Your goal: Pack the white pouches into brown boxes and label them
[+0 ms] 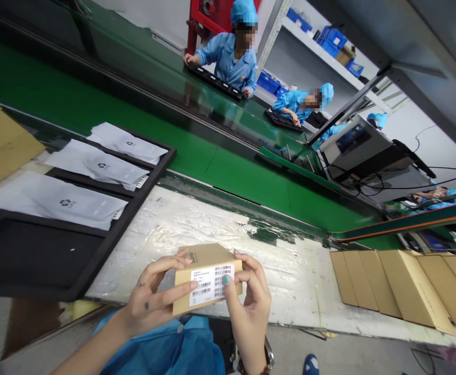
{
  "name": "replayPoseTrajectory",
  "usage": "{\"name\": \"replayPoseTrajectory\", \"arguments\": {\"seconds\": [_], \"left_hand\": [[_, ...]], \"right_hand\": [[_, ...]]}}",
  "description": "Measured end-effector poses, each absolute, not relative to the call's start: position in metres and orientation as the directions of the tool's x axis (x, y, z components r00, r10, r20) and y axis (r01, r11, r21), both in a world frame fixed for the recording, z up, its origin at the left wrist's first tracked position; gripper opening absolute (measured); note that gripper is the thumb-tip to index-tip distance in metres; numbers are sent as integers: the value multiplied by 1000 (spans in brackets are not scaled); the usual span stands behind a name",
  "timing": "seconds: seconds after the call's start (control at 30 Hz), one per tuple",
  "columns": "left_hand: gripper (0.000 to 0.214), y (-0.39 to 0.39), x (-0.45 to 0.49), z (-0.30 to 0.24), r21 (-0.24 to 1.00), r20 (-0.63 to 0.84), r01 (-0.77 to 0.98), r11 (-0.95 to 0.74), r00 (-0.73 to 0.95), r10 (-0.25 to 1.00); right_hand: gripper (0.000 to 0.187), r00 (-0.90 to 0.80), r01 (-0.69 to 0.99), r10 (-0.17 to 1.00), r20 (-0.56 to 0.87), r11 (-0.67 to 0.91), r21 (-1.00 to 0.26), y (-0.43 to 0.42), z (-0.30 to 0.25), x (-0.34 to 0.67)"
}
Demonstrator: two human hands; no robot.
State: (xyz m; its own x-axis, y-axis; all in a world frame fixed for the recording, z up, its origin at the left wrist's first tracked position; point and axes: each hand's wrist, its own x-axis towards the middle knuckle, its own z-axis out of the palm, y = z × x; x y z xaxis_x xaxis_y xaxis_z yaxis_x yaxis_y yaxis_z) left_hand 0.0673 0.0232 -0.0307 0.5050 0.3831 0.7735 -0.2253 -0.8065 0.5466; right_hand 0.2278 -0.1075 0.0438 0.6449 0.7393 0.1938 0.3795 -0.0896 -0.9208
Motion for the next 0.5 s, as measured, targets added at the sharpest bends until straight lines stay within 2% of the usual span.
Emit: {"name": "replayPoseTrajectory", "arguments": {"seconds": [0.5], "left_hand": [[47,23,67,-29,542,772,-197,-817,502,391]], "right_hand": [[11,646,402,737,199,-107,-909,-106,45,226]]}}
